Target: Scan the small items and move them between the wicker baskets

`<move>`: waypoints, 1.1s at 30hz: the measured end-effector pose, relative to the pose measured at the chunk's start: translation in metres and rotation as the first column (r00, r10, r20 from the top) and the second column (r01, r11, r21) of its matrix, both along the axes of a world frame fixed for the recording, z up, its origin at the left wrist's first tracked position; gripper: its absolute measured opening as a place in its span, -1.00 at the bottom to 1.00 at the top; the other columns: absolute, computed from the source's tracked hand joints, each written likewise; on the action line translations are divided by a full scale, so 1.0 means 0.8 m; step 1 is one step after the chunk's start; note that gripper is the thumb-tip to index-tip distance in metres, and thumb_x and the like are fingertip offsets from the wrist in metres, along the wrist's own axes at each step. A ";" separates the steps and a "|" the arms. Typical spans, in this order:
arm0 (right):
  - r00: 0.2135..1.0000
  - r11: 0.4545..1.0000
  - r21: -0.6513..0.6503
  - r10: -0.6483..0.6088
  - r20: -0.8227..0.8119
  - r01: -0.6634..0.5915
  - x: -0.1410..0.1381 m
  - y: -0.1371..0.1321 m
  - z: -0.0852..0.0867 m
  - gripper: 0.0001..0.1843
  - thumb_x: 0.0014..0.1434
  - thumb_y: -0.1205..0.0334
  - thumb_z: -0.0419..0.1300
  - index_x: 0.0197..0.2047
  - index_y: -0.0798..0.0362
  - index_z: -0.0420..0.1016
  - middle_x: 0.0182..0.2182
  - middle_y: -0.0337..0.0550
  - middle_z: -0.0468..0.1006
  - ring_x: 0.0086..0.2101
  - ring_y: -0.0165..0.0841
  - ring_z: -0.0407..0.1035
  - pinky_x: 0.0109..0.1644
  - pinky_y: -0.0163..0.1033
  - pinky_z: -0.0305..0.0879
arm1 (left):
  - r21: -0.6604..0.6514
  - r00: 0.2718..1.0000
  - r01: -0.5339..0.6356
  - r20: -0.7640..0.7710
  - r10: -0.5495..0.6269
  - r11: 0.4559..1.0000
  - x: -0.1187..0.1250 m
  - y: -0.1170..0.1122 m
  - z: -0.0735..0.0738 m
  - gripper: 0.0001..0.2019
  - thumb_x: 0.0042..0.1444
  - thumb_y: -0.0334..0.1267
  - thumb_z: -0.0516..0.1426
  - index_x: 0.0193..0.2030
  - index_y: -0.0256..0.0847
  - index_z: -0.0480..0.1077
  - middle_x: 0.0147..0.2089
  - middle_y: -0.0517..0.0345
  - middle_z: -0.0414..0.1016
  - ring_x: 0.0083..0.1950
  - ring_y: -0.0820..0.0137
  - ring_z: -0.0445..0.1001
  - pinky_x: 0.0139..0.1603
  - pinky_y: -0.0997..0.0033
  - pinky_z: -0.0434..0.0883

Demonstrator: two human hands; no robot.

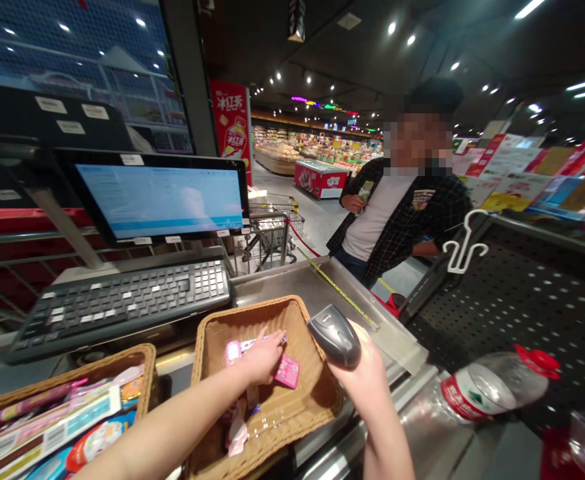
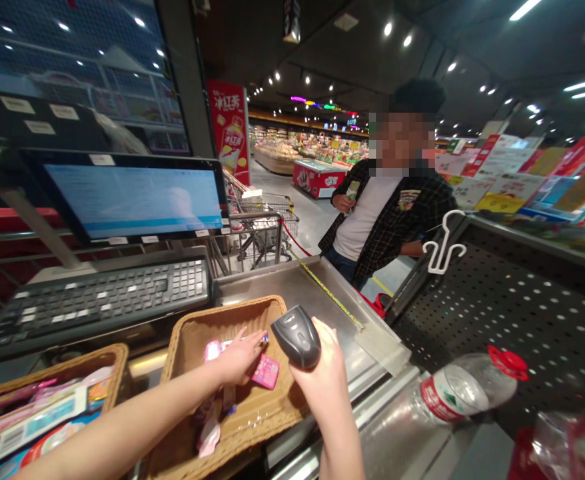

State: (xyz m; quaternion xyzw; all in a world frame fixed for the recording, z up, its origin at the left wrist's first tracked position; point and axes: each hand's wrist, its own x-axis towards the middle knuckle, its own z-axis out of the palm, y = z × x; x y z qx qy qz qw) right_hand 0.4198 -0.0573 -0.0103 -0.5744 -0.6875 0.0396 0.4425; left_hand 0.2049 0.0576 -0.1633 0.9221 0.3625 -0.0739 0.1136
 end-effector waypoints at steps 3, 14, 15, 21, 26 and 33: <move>1.000 1.000 0.014 -0.018 0.000 0.018 -0.002 0.001 -0.004 -0.70 0.03 0.29 0.25 -0.11 0.01 0.57 -0.10 0.00 0.61 -0.02 -0.06 0.46 0.12 0.08 0.37 | 0.119 0.988 0.044 0.140 -0.060 0.992 -0.019 0.000 0.047 -0.44 -0.12 -0.15 0.26 0.07 -0.25 0.38 0.47 -0.26 -0.02 0.47 0.04 -0.02 0.44 -0.18 -0.25; 1.000 0.994 0.104 0.018 0.009 -0.019 -0.065 0.014 0.011 -0.56 -0.01 0.23 0.22 -0.01 0.05 0.52 -0.04 0.07 0.58 0.01 -0.02 0.44 0.14 0.18 0.34 | 0.662 0.952 -0.206 0.305 -0.008 0.721 -0.164 -0.041 0.210 -0.50 0.16 -0.15 0.15 0.23 -0.17 0.27 0.47 -0.26 -0.01 0.47 0.05 0.00 0.41 -0.26 -0.19; 0.999 0.992 0.114 0.045 0.012 -0.046 -0.075 0.014 0.015 -0.56 -0.01 0.26 0.20 0.00 0.05 0.52 -0.02 0.06 0.58 0.03 -0.03 0.43 0.14 0.16 0.33 | 0.681 0.951 -0.226 0.309 0.007 0.697 -0.178 -0.046 0.218 -0.50 0.16 -0.14 0.14 0.24 -0.15 0.28 0.46 -0.24 0.00 0.47 0.05 0.01 0.41 -0.25 -0.19; 0.983 0.975 0.129 0.178 0.038 -0.182 -0.136 0.005 0.038 -0.58 -0.01 0.29 0.18 -0.02 0.05 0.51 -0.05 0.02 0.59 0.02 -0.07 0.43 0.18 0.10 0.29 | 0.752 0.940 -0.324 0.321 0.110 0.573 -0.252 -0.073 0.248 -0.51 0.15 -0.12 0.14 0.23 -0.12 0.31 0.48 -0.21 -0.05 0.47 0.05 -0.01 0.41 -0.22 -0.17; 0.976 0.968 0.124 0.217 0.036 -0.219 -0.184 -0.005 0.050 -0.57 -0.02 0.29 0.17 -0.03 0.07 0.52 -0.05 0.03 0.58 0.02 -0.07 0.42 0.16 0.02 0.31 | 0.764 0.920 -0.388 0.355 0.166 0.516 -0.305 -0.096 0.259 -0.50 0.13 -0.14 0.17 0.22 -0.13 0.33 0.49 -0.20 -0.09 0.47 0.04 0.01 0.42 -0.20 -0.22; 0.950 0.949 0.059 0.309 0.030 -0.311 -0.244 -0.024 0.061 -0.59 -0.07 0.35 0.18 -0.08 0.07 0.54 -0.04 0.03 0.58 0.05 -0.05 0.39 0.19 0.06 0.27 | 0.713 0.879 -0.470 0.431 0.203 0.520 -0.358 -0.130 0.262 -0.45 0.08 -0.01 0.22 0.20 -0.14 0.38 0.47 -0.21 -0.02 0.45 0.03 0.04 0.44 -0.17 -0.24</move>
